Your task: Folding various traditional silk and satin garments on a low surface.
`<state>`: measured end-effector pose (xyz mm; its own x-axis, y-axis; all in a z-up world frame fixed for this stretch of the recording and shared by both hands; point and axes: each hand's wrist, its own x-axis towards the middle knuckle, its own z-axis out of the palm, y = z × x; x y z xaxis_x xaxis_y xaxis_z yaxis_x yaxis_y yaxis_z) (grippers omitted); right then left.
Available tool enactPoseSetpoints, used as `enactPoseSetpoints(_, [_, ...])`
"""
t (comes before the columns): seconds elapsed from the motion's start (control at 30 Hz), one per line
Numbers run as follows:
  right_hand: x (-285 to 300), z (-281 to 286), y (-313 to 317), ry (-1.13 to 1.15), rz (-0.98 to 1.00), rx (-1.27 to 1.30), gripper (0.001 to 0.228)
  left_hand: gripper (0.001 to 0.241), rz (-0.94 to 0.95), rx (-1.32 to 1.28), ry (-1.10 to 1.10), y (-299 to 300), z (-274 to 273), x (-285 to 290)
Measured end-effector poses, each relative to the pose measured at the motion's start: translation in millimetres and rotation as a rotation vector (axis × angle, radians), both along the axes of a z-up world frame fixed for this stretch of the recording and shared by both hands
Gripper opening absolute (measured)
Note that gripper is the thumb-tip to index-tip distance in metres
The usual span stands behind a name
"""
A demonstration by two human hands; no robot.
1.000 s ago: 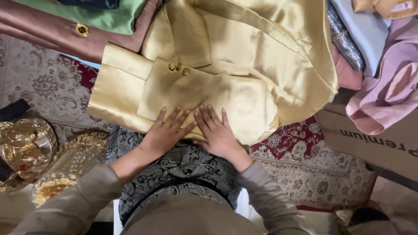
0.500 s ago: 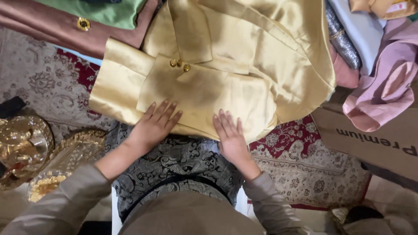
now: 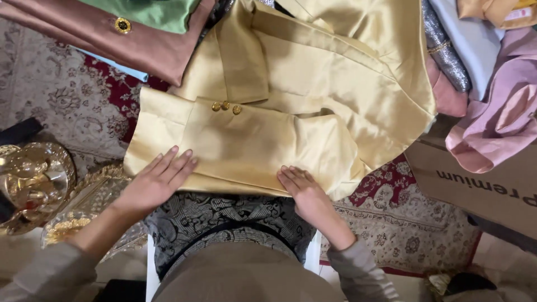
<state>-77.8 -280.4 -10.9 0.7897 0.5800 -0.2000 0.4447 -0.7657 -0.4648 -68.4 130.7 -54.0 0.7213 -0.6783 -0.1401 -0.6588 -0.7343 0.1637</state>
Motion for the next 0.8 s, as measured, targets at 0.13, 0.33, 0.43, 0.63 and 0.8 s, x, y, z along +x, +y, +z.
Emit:
enactPoseSetpoints(0.13, [10,23,6,0.026,0.027,-0.012,0.074,0.071,-0.01,-0.018,-0.05,1,4,-1])
enactPoseSetpoints(0.33, [19,39,10,0.034,0.002,0.078,0.064,0.098,-0.005,0.195,0.007,22,-5,6])
enactPoseSetpoints(0.43, [15,33,3,0.23,-0.074,-0.007,0.063,0.097,0.034,0.206,-0.011,41,-11,3])
enactPoseSetpoints(0.63, [33,35,7,0.191,0.113,-0.037,0.068,0.077,-0.005,0.315,0.153,29,8,18])
enactPoseSetpoints(0.8, [58,17,58,0.252,0.122,-0.203,0.055,0.099,-0.013,0.036,0.168,-22,50,35])
